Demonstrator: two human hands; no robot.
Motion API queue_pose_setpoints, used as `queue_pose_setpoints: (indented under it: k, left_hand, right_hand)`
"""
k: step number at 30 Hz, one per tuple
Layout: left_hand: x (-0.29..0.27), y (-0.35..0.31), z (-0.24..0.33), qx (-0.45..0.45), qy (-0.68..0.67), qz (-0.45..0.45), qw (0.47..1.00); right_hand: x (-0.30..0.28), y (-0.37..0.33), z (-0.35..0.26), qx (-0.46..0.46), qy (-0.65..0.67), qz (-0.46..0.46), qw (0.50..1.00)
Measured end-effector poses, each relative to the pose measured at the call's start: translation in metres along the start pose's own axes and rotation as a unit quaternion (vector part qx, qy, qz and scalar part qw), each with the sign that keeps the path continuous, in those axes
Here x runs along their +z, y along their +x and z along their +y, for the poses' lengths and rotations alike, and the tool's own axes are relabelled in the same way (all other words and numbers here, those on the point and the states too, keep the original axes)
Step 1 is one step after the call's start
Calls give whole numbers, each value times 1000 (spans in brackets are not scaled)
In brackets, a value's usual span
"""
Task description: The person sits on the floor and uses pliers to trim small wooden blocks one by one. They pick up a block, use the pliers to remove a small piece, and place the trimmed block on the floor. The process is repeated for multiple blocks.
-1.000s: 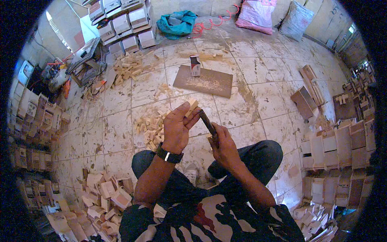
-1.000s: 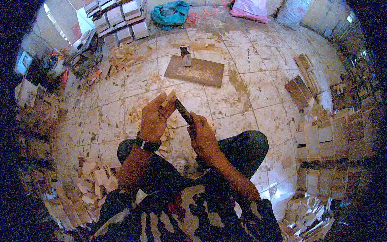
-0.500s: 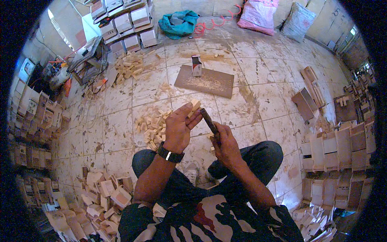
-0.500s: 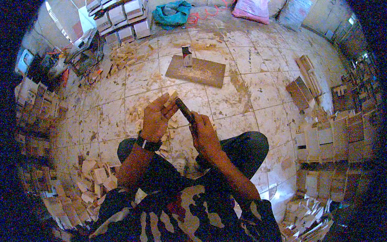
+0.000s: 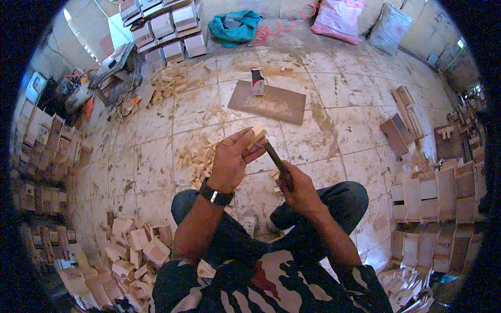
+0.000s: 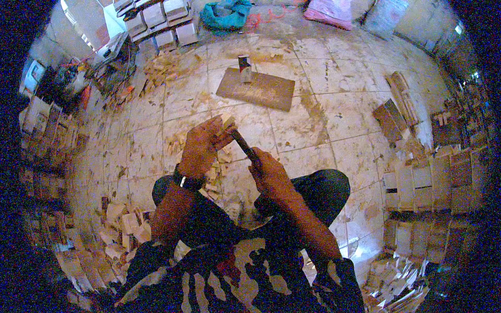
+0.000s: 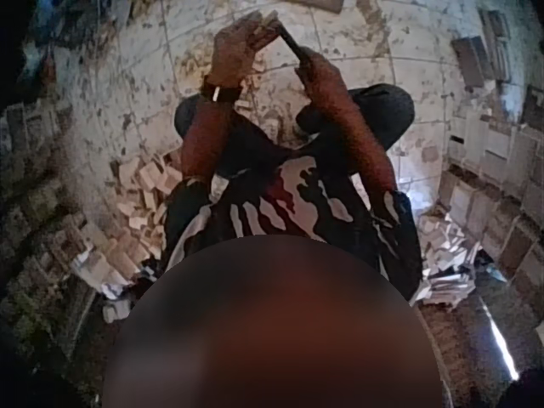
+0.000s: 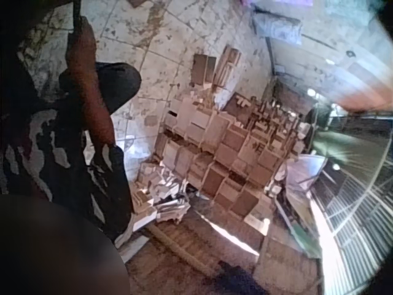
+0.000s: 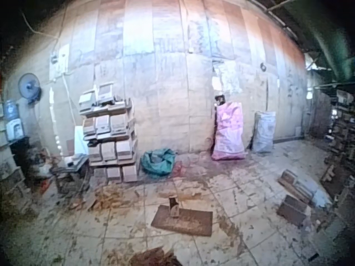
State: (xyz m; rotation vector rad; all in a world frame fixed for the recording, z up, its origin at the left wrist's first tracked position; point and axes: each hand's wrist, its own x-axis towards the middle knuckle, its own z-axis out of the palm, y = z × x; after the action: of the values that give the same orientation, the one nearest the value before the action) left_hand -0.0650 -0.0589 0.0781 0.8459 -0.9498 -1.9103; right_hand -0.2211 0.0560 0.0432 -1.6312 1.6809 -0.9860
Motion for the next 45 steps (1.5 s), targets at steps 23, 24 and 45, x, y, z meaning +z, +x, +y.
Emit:
queue_pose_setpoints:
  k: [23, 24, 45]
  left_hand:
    - [-23, -8, 15, -144, -49, -250, 956]
    - [-22, -9, 14, -145, -41, -234, 960]
    - [15, -34, -4, 399, 408, 105, 814]
  right_hand:
    - [-56, 4, -18, 58, 201, -417, 884]
    - [-57, 4, -19, 66, 229, -420, 876]
    - [-30, -24, -33, 200, 467, -245, 826]
